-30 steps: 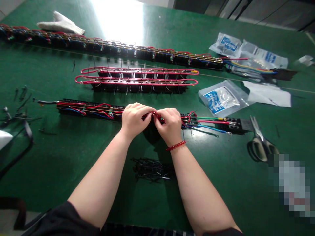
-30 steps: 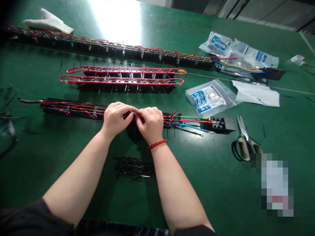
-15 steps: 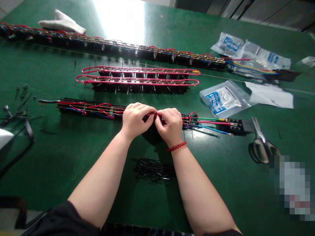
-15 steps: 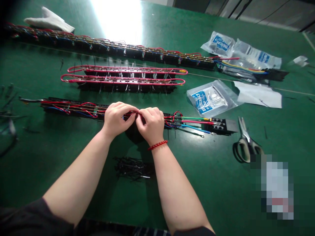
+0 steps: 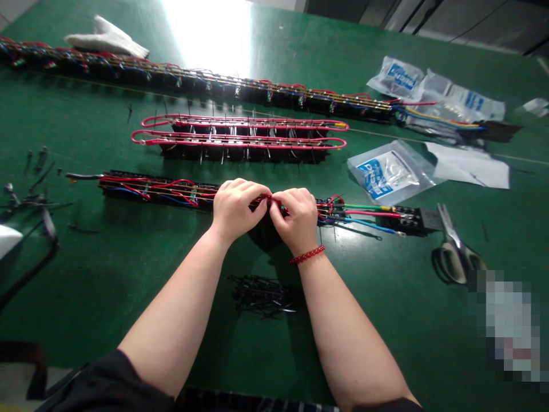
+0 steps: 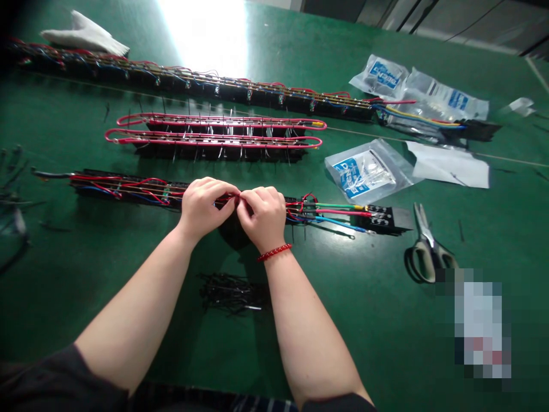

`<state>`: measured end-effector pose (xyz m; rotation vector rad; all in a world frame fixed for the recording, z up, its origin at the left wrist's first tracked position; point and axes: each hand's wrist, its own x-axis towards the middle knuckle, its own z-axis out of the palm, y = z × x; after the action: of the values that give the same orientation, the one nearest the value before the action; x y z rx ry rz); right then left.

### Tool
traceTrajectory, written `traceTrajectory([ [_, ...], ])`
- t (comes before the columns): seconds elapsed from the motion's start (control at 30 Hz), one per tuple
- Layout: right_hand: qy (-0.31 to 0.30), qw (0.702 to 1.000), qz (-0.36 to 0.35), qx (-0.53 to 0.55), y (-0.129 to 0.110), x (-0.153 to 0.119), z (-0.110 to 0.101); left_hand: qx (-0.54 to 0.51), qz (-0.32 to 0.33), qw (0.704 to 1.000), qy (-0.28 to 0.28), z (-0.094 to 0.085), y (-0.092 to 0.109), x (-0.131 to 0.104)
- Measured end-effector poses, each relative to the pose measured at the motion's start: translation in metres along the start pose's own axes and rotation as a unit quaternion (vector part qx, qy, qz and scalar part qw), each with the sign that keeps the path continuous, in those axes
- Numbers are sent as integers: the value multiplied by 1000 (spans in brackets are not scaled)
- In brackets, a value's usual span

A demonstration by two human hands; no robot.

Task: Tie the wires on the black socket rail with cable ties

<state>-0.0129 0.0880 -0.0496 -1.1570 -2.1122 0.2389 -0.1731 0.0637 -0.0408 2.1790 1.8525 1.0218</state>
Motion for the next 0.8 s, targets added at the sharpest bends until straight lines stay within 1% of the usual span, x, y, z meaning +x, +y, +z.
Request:
traceTrajectory([
  [0.8, 9, 1000, -6, -4, 1, -1, 2, 9, 3, 1000, 3, 0, 0, 0],
])
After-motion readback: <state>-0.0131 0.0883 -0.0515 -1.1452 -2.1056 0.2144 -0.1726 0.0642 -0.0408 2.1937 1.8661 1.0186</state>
